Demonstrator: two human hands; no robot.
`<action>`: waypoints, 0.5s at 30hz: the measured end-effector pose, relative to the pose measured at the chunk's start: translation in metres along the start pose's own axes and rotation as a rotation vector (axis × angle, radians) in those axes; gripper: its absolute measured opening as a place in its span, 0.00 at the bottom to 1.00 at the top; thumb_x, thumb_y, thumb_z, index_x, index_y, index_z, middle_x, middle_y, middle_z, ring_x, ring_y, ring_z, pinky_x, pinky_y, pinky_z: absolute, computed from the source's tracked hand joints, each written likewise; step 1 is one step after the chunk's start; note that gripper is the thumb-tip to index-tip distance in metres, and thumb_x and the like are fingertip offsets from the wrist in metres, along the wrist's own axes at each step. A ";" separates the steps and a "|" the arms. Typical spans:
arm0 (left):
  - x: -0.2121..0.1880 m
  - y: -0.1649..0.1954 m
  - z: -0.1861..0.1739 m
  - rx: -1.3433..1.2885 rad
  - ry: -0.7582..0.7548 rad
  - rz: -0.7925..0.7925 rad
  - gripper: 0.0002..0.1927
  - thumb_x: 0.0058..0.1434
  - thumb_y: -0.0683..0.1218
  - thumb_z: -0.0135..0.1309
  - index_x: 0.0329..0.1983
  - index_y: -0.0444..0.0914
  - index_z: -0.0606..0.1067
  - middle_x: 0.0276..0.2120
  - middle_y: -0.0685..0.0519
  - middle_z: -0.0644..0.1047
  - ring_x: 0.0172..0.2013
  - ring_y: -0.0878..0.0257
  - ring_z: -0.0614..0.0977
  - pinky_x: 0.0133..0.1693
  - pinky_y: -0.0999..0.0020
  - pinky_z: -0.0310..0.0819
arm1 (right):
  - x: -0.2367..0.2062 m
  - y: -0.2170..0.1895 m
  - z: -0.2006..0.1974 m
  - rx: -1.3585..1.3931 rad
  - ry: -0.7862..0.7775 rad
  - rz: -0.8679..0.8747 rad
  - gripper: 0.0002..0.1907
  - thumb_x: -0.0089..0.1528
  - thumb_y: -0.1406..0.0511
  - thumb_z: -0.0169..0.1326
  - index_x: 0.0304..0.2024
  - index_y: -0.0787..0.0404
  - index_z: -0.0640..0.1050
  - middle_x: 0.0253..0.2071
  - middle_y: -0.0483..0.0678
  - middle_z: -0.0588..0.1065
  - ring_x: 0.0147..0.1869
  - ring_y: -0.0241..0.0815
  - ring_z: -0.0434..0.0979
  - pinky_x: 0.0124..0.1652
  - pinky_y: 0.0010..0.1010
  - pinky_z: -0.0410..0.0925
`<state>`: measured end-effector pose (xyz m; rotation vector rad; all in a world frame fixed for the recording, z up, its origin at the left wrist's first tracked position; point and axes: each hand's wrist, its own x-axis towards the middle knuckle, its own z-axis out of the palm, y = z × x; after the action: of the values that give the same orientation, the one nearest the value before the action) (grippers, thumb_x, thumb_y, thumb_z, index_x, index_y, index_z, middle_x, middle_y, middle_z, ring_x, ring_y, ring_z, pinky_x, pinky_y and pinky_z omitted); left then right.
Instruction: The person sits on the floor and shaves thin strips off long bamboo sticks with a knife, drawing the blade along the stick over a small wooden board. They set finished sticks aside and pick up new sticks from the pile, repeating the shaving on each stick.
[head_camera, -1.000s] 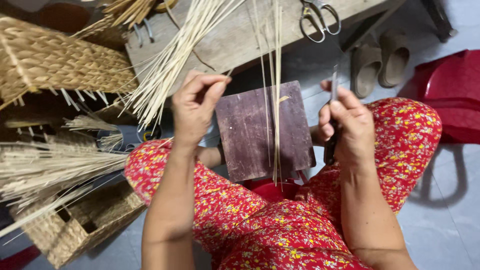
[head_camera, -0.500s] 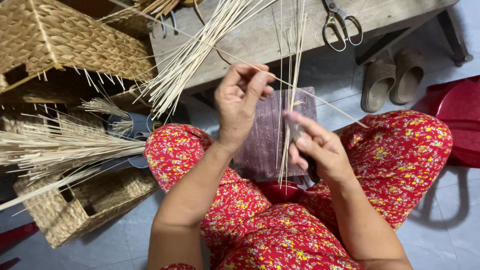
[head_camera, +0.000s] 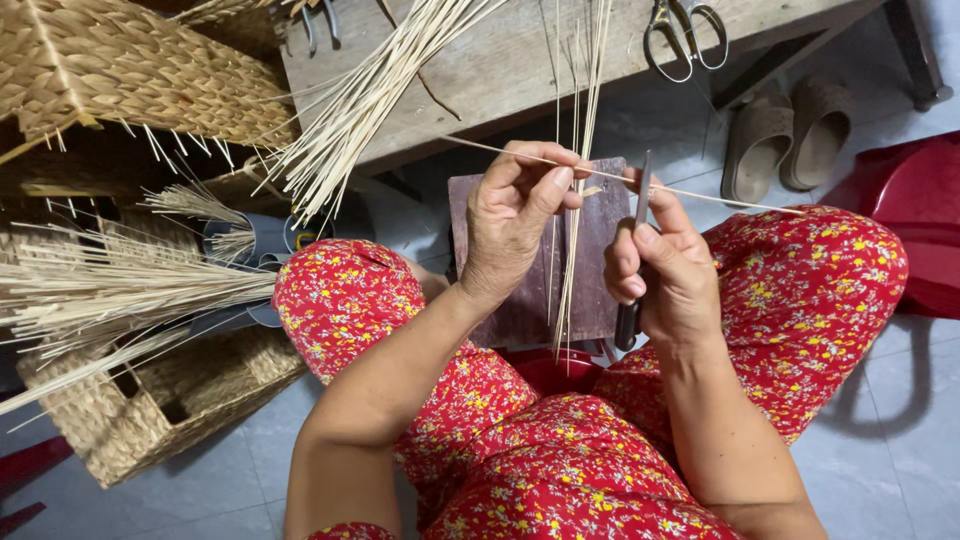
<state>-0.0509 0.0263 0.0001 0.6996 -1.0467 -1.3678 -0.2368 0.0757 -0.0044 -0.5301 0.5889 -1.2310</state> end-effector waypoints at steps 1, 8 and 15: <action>0.001 0.002 0.001 0.063 -0.009 -0.035 0.07 0.75 0.42 0.52 0.53 0.36 0.75 0.46 0.52 0.81 0.42 0.71 0.80 0.46 0.74 0.79 | 0.001 -0.002 -0.002 -0.004 0.005 -0.012 0.27 0.70 0.66 0.54 0.72 0.59 0.66 0.30 0.47 0.70 0.25 0.34 0.65 0.26 0.25 0.61; -0.011 0.055 0.011 0.943 -0.187 0.550 0.05 0.69 0.42 0.63 0.46 0.37 0.81 0.40 0.53 0.82 0.41 0.63 0.85 0.44 0.70 0.80 | 0.001 -0.018 -0.015 -0.126 0.127 -0.075 0.26 0.70 0.67 0.54 0.71 0.59 0.68 0.30 0.47 0.71 0.26 0.33 0.66 0.28 0.25 0.63; 0.019 0.078 -0.006 1.504 -0.028 0.734 0.12 0.56 0.44 0.64 0.44 0.41 0.82 0.42 0.54 0.82 0.46 0.58 0.83 0.54 0.51 0.70 | 0.004 -0.019 -0.014 -0.192 0.135 -0.097 0.24 0.70 0.67 0.54 0.69 0.61 0.69 0.30 0.48 0.73 0.26 0.35 0.68 0.28 0.25 0.64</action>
<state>-0.0136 0.0165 0.0710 1.1377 -2.0401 0.2475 -0.2588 0.0665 -0.0024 -0.6464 0.8088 -1.3165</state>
